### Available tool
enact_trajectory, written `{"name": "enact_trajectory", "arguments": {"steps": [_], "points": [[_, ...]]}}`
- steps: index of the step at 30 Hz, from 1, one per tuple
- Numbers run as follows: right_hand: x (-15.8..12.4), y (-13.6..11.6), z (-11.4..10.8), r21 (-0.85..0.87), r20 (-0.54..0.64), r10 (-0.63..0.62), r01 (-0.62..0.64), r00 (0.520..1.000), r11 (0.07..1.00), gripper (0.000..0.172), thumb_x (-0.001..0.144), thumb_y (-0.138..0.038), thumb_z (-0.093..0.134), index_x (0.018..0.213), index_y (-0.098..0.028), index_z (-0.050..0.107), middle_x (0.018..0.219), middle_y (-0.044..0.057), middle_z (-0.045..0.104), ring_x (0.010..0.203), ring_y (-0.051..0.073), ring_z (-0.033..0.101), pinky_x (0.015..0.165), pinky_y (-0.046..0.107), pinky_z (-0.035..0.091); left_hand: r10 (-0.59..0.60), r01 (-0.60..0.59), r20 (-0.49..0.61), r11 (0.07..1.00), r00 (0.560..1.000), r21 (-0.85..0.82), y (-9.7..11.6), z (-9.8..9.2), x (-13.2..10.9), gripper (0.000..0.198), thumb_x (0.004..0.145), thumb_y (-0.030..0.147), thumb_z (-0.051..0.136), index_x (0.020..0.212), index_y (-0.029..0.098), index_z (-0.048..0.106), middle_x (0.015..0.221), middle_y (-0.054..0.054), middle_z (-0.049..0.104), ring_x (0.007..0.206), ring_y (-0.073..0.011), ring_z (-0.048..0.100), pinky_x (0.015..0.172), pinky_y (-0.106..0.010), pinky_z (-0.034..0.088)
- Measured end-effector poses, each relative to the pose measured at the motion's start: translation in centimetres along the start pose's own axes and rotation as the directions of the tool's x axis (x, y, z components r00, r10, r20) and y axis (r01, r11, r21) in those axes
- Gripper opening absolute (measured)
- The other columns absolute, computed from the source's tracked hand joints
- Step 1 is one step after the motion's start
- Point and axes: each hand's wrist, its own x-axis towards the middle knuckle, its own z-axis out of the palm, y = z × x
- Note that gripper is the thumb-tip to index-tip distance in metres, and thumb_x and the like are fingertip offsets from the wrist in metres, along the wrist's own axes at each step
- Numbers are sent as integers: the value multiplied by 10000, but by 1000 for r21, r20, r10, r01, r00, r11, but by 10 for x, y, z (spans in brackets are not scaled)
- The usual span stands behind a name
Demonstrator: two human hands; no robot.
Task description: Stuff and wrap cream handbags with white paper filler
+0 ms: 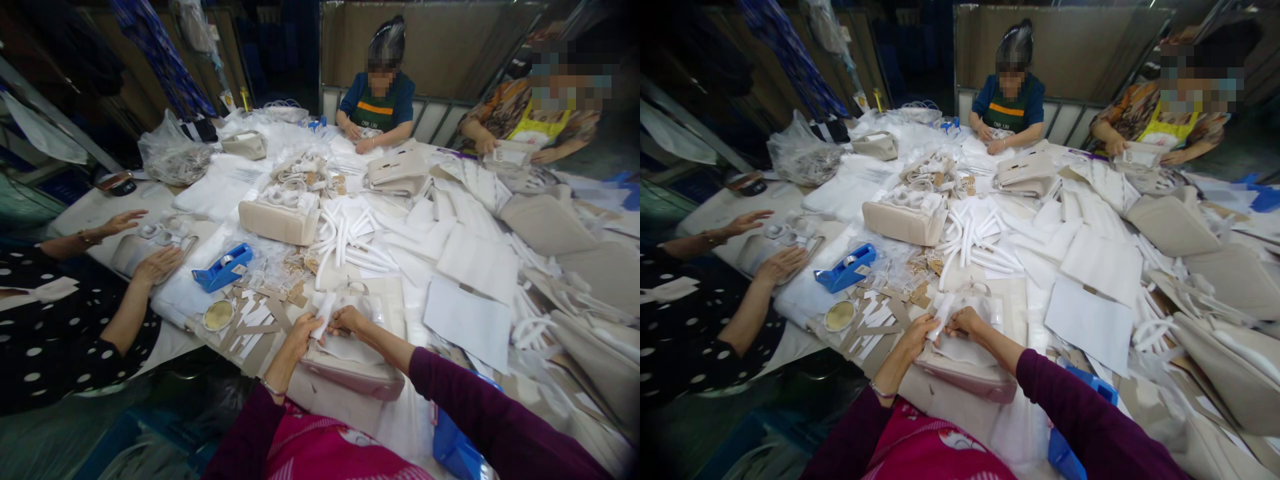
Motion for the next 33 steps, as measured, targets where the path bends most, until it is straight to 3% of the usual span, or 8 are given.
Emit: {"name": "enact_trajectory", "arguments": {"steps": [4,8,11,17,21,26,28,33], "points": [[-8,9,-7,84,68,-32,26,997,996,97,647,-167,601,628,-155,506,513,-14,580,429,78,483,429,180,382,4,-3,-50,1000,999,18,-1,0,1,313,628,367,715,699,135,517,613,-27,630,365,-89,508,363,-213,385],[-25,26,-10,134,34,-229,223,973,966,388,569,-134,657,905,-197,475,734,-31,630,636,111,584,587,209,459,39,-36,-59,998,997,46,-1,1,0,323,627,393,717,669,141,518,520,11,573,346,-94,498,346,-206,347],[-33,37,-12,118,60,-364,355,930,927,390,610,-107,589,961,-212,456,890,-5,626,822,130,605,723,236,479,47,-42,-82,997,995,57,1,3,-3,317,607,378,728,665,144,523,486,34,535,347,-96,491,344,-205,343],[-32,32,-20,-234,-85,-432,404,898,884,166,750,-142,513,890,-178,596,740,-1,601,683,134,573,693,258,470,47,-41,-80,996,996,75,0,4,-4,321,623,389,711,706,115,563,592,-14,594,365,-93,493,348,-216,365],[-28,10,-24,-488,-68,-641,535,764,690,157,798,-165,533,764,-206,681,830,25,592,794,139,563,733,238,435,83,-75,-74,992,994,102,-7,3,-1,335,634,403,701,712,104,572,579,-16,581,367,-98,492,342,-214,366],[-13,-13,-20,-576,123,-791,692,599,435,191,780,-103,548,727,-211,697,852,36,595,813,143,550,712,233,415,113,-103,-64,984,992,145,-14,2,4,286,660,375,665,720,119,554,580,-2,576,351,-100,490,321,-210,364],[-6,-19,-18,-568,192,-775,712,602,412,185,759,-75,548,715,-196,680,841,33,599,794,139,548,697,228,408,115,-97,-90,980,989,176,-16,3,6,248,659,340,657,722,124,551,565,9,562,354,-102,488,315,-209,369],[7,-32,-20,-596,261,-647,647,717,476,114,686,-55,576,686,-167,598,748,2,559,680,114,511,629,214,371,160,-131,-105,961,981,242,-18,4,5,217,669,267,625,829,124,587,615,7,573,387,-110,500,314,-210,380]]}}
